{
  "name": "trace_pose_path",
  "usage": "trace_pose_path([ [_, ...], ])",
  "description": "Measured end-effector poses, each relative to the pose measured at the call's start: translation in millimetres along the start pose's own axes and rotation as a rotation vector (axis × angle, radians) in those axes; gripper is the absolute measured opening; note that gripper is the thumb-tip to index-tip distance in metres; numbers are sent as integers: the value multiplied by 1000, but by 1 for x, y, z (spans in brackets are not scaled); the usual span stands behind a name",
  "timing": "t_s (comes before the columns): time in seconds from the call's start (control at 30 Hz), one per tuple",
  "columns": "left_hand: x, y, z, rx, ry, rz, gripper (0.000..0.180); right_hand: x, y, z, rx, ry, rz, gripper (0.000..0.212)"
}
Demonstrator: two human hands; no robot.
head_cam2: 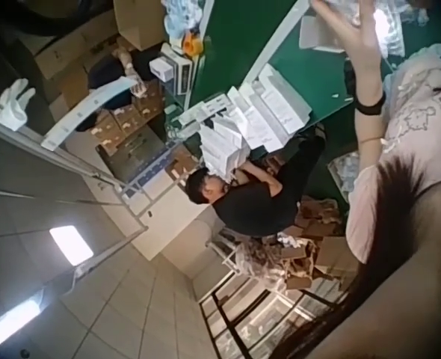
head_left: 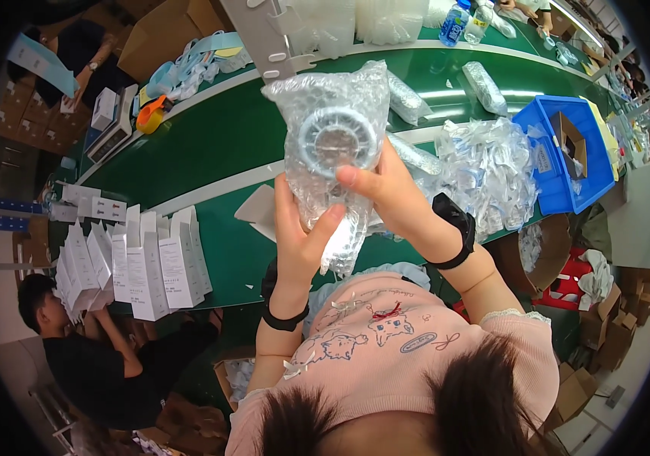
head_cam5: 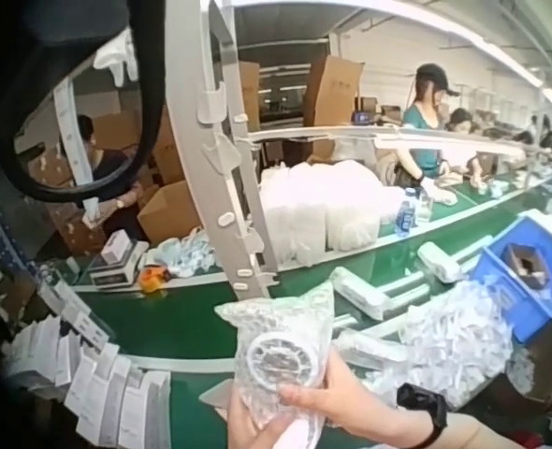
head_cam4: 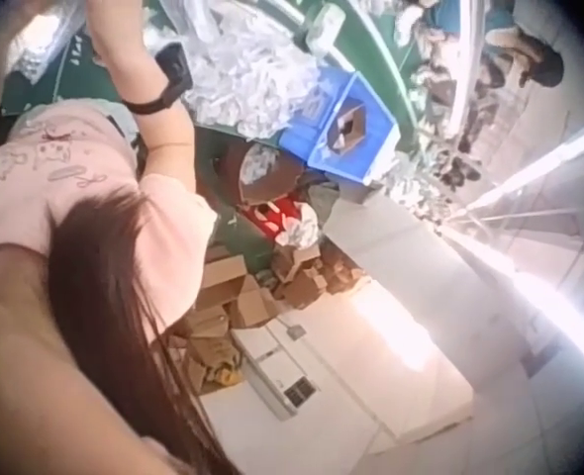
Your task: The person packages shower heads by placing a small component and a bubble-wrapped shower head into a box, then adds a blue cord before closing it. After repeating this process, they gather the remaining blue cords from the table and drop them into a large cardboard bin.
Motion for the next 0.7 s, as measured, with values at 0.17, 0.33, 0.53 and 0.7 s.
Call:
trace_pose_path([
  [0.17, -8, -9, 13, -86, 70, -39, 59, -22, -15, 3, 16, 230, 146, 86],
  [0.33, -24, -9, 15, -115, 223, 1, 62, -89, -55, 16, 88, 408, 509, 73],
  [0.53, -24, -10, 15, -137, 265, -90, 62, -258, -161, -77, 548, 1626, 23, 75],
  [0.7, -25, -16, 8, -106, 209, -149, 63, -347, -166, -166, 584, 1581, 0, 76],
])
Point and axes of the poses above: each hand's wrist, its own y-axis away from the middle knuckle, its own x-axis out of the palm, z = x × y, the point moved 3 cm from there along -y, towards the middle knuckle, and after that the axes turned 10 degrees about z, right-handed, at the moved point
